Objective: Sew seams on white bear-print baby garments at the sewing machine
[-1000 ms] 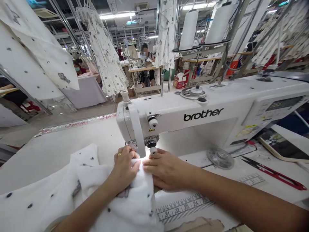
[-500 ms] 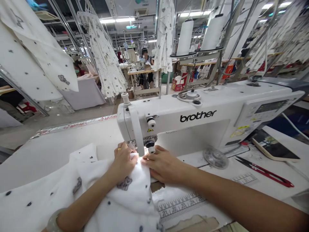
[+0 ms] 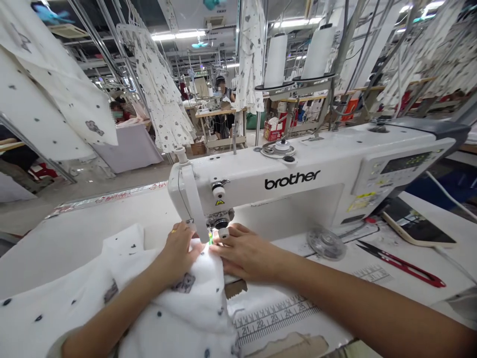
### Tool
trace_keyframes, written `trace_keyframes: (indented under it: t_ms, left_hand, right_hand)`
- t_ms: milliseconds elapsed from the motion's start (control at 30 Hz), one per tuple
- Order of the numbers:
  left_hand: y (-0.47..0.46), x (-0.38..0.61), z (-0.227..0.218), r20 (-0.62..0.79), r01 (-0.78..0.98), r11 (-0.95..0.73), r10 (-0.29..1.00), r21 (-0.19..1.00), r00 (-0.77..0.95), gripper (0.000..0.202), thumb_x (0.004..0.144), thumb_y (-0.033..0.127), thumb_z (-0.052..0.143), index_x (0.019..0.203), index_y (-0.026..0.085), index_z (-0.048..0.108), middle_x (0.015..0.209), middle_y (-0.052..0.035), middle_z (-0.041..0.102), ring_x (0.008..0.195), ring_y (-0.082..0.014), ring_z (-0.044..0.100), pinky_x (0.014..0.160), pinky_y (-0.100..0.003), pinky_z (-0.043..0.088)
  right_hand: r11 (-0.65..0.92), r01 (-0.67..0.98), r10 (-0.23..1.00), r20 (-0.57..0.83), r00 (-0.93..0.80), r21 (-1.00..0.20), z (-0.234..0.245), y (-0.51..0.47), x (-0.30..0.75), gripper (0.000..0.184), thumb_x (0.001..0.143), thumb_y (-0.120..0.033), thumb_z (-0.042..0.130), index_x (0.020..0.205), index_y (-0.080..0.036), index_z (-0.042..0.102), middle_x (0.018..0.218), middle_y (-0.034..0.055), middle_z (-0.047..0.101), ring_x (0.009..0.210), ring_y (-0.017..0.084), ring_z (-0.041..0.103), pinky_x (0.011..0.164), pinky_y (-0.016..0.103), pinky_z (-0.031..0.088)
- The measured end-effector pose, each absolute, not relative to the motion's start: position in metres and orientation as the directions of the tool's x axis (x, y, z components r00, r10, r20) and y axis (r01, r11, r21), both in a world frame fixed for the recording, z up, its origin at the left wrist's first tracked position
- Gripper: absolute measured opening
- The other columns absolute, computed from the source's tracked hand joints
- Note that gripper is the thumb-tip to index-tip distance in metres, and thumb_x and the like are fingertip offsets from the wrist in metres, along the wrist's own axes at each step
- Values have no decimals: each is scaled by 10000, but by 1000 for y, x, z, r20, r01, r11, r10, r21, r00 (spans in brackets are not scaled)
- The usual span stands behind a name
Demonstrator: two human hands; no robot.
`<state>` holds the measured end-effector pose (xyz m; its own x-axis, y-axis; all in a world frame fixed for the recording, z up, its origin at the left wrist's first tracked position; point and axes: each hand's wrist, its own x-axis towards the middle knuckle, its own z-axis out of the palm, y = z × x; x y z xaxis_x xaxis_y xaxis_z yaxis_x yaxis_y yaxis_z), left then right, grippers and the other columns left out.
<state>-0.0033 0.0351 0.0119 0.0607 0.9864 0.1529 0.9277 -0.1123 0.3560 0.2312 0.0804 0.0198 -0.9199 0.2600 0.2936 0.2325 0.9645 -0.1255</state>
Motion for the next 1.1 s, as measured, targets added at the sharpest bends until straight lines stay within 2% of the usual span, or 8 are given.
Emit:
trace_keyframes:
  t_ms: [133, 233, 367, 533, 633, 733, 900, 1100]
  left_hand:
    - [-7, -5, 38, 211, 878, -435, 894, 201, 395, 363, 893, 369, 567, 1236, 248, 567, 1278, -81, 584, 1213, -282, 510, 1011, -431, 439]
    - [-35, -1, 40, 184, 777, -617, 783, 120, 594, 369, 901, 345, 600, 1261, 292, 542, 1182, -44, 644, 1107, -247, 584, 963, -371, 481]
    - [-47, 0, 26, 206, 823, -507, 860, 254, 466, 182, 970, 191, 427, 1000, 262, 592, 859, -14, 639, 830, -183, 618, 792, -314, 523]
    - [-42, -6, 28, 277, 838, -444, 888, 317, 366, 155, 962, 208, 423, 967, 234, 577, 930, -59, 640, 898, -197, 626, 740, -298, 541]
    - [-38, -4, 30, 260, 785, -596, 795, 170, 547, 174, 924, 157, 464, 1023, 231, 586, 1207, -83, 635, 1208, -226, 557, 1036, -376, 464]
    - [-34, -1, 25, 171, 733, -678, 730, 60, 662, 241, 910, 114, 467, 1093, 228, 574, 1342, -56, 600, 1314, -183, 497, 1203, -390, 274]
    - [-29, -1, 18, 143, 725, -686, 724, 61, 674, 234, 913, 112, 466, 1078, 230, 582, 1342, -46, 614, 1294, -154, 524, 1209, -350, 261]
    - [-11, 1, 18, 144, 763, -635, 771, 116, 620, 245, 934, 87, 385, 1007, 214, 582, 1324, -61, 620, 1241, -171, 564, 1171, -394, 328]
  right_hand:
    - [986, 164, 158, 303, -940, -4, 23, 85, 234, 278, 947, -423, 604, 983, -147, 607, 1008, 62, 639, 949, 199, 503, 963, 359, 364]
    - [995, 50, 22, 291, -957, 90, 23, 86, 234, 362, 960, -501, 559, 832, -164, 596, 834, 32, 624, 831, 189, 511, 852, 339, 405]
    - [965, -177, -231, 306, -924, 195, 26, 75, 232, 354, 982, -458, 533, 797, -165, 608, 770, 29, 592, 766, 179, 514, 746, 325, 416]
    - [887, -355, -451, 387, -804, 295, 24, 47, 229, 213, 968, -200, 495, 888, -125, 678, 885, 97, 632, 786, 176, 579, 668, 308, 442]
    - [881, -360, -461, 384, -800, 307, 16, 37, 226, 254, 936, -152, 473, 787, -135, 678, 784, 89, 624, 682, 163, 581, 588, 299, 446]
    - [911, -309, -403, 426, -810, 274, 8, 36, 226, 243, 918, -131, 474, 754, -148, 653, 682, 35, 572, 606, 144, 548, 528, 291, 427]
    - [946, -240, -319, 483, -815, 220, 5, 39, 227, 238, 926, -134, 490, 715, -166, 594, 657, -6, 540, 606, 127, 526, 515, 284, 408]
    - [966, -174, -235, 365, -901, 193, 8, 51, 230, 183, 944, -114, 493, 790, -165, 578, 715, -5, 577, 674, 131, 544, 533, 285, 396]
